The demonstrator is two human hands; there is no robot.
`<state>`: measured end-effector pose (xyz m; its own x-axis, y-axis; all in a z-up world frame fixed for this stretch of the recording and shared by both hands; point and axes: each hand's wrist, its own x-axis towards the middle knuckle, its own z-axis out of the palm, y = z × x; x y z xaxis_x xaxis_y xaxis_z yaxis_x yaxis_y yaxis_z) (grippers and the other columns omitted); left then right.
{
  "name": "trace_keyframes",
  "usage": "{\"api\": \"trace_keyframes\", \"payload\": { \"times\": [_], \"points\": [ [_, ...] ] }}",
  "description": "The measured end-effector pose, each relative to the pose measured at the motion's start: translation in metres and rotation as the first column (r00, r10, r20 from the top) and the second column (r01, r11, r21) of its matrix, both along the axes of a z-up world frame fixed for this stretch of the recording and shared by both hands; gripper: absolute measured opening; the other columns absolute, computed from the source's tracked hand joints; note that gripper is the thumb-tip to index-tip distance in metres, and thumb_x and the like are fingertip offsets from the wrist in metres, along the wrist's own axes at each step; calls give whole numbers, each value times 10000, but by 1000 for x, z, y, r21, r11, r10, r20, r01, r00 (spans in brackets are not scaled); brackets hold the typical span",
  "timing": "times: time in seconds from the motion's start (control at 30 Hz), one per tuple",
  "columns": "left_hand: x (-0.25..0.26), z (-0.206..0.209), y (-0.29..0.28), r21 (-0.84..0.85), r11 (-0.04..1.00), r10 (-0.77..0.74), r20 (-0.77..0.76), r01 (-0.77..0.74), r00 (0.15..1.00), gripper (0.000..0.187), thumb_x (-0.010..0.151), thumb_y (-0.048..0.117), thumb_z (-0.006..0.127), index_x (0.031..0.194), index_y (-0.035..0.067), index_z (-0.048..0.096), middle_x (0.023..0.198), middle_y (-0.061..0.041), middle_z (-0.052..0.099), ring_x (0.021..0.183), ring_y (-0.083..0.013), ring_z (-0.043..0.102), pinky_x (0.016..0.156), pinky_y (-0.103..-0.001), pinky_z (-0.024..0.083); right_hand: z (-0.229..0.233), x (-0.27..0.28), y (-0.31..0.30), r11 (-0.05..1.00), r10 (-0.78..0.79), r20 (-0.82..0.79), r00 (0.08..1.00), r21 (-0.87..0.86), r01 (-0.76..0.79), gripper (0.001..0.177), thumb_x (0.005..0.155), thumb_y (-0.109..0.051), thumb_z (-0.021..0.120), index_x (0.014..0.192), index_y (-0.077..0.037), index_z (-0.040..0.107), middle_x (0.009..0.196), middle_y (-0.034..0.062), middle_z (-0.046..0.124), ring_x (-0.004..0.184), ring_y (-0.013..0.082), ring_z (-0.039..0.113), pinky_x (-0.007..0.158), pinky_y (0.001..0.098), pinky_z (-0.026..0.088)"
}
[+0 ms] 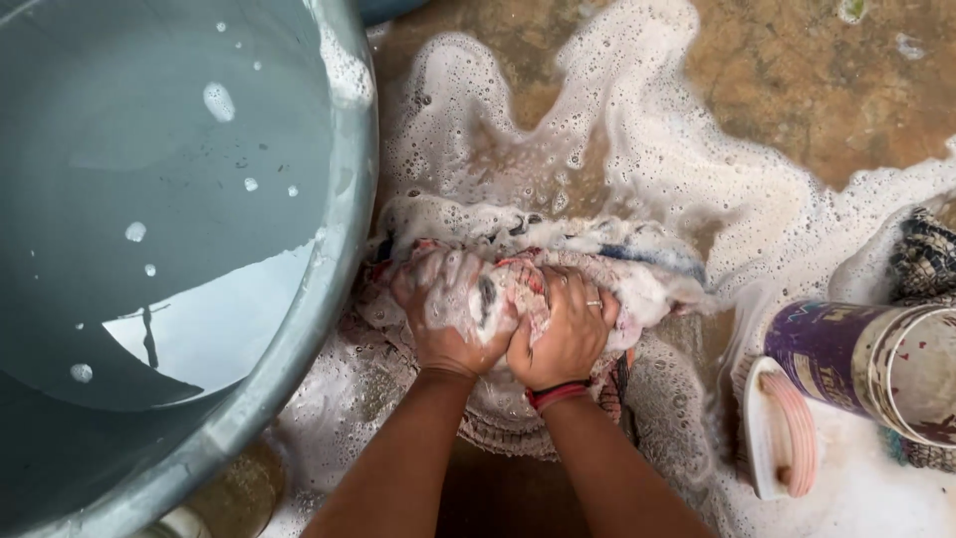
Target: Washing and scrubbing a small rug with soap, water, and a scrub brush on a concrete floor.
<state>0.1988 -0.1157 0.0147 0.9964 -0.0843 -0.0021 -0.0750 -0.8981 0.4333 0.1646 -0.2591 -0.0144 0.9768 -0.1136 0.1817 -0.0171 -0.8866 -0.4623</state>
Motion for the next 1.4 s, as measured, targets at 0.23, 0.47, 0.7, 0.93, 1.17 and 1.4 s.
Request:
{"api": "trace_keyframes", "payload": {
  "times": [0.23,0.47,0.7,0.93,1.17,1.4],
  "points": [
    [68,26,-14,24,980,200,-110,-199,973,580,834,580,540,1196,166,722,1321,-131,664,1303,-322,540,1167,-545,287,11,79,-3,999,8,-85,996,-50,-12,549,834,-316,580,1236,54,623,1236,284,663,1101,375,661,1083,504,344],
    [65,37,-14,-116,964,208,-237,-240,949,617,947,638,386,1263,186,661,1388,-95,574,1322,-362,436,1130,-598,196,20,68,-16,996,83,-73,994,32,-81,546,939,-380,590,1285,42,609,1276,272,652,1152,431,620,1091,574,331],
    [-42,68,35,-722,431,276,-466,-541,841,650,929,583,566,1473,234,496,1389,-227,611,1105,-421,732,855,-591,576,80,-85,-19,961,237,281,930,71,-266,519,938,-336,564,1334,-3,602,1403,255,625,1356,426,526,1154,539,290],
    [-61,36,55,-559,580,221,-593,-593,775,528,808,383,763,1250,111,667,1159,-91,759,1012,-191,706,903,-326,539,111,8,-74,750,-397,-486,778,317,581,674,870,-524,733,1369,-167,455,1489,176,464,1412,376,374,1138,650,236],
    [-79,88,23,-737,512,159,-424,-441,892,400,871,393,733,1067,54,654,1348,-27,671,1181,-199,647,1007,-399,501,96,-19,-39,803,5,-465,886,530,273,724,779,-417,775,1336,-87,451,1200,109,690,1065,265,702,986,461,525],
    [-100,73,-9,-439,890,232,207,-122,950,166,829,312,722,900,166,684,1015,-89,718,1082,-298,688,1178,-527,358,85,-79,24,998,-13,170,985,66,1,405,925,-361,602,1224,-88,614,1137,163,658,1150,385,592,1120,558,320]
  ]
}}
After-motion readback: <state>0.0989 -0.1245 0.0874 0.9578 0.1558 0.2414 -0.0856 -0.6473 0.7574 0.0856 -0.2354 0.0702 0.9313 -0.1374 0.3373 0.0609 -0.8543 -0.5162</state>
